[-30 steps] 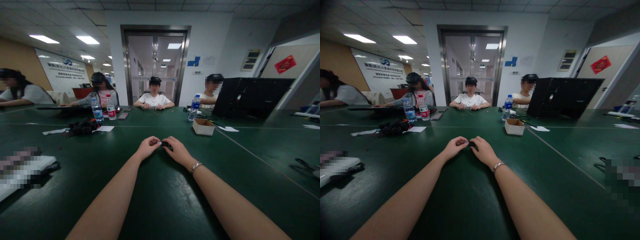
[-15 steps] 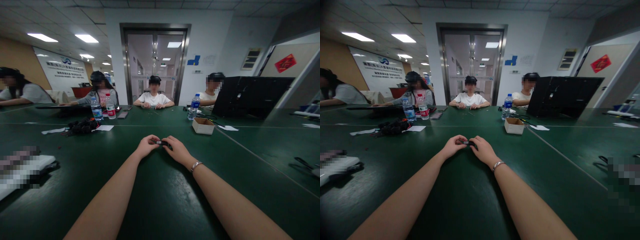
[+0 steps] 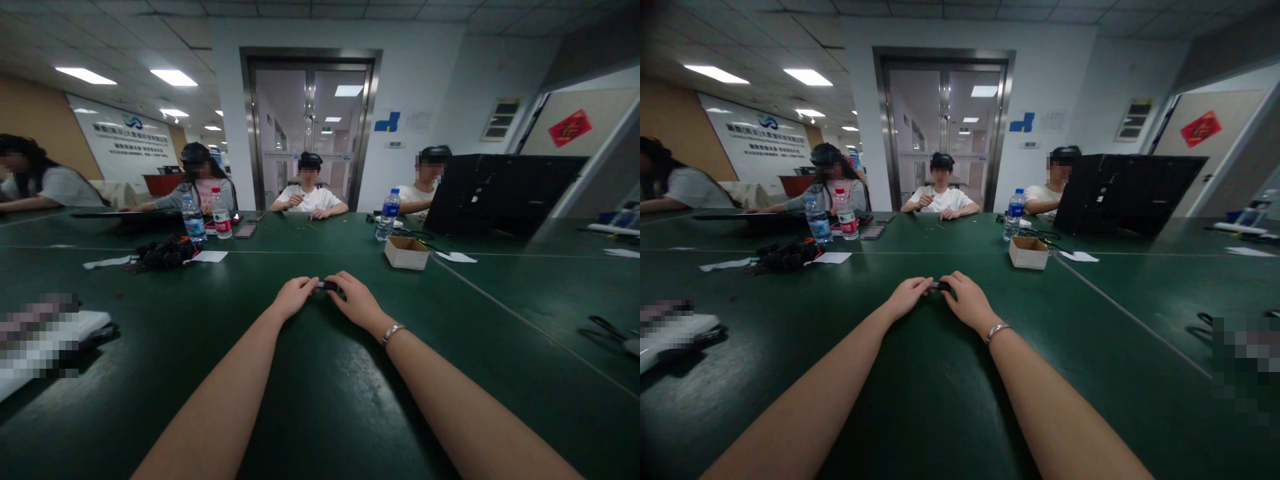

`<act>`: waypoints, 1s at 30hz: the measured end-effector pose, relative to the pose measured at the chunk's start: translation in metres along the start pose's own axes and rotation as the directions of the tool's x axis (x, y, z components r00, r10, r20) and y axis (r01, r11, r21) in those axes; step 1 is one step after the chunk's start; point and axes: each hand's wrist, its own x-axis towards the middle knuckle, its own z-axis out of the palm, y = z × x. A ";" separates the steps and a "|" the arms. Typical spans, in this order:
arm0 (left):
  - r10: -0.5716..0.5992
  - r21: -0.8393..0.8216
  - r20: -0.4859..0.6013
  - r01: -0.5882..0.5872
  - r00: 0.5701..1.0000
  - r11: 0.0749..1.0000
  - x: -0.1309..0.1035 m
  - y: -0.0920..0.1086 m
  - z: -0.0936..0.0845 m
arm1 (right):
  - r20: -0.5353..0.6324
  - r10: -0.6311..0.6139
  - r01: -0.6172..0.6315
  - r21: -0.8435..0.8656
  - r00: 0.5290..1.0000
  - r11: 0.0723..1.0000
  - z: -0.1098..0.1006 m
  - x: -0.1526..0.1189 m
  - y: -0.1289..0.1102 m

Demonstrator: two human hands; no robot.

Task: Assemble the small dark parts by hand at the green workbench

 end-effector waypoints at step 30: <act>0.038 0.106 -0.027 -0.035 0.999 0.994 -0.001 0.002 0.000 | 0.006 -0.001 0.001 -0.028 1.000 1.000 0.001 0.000 0.000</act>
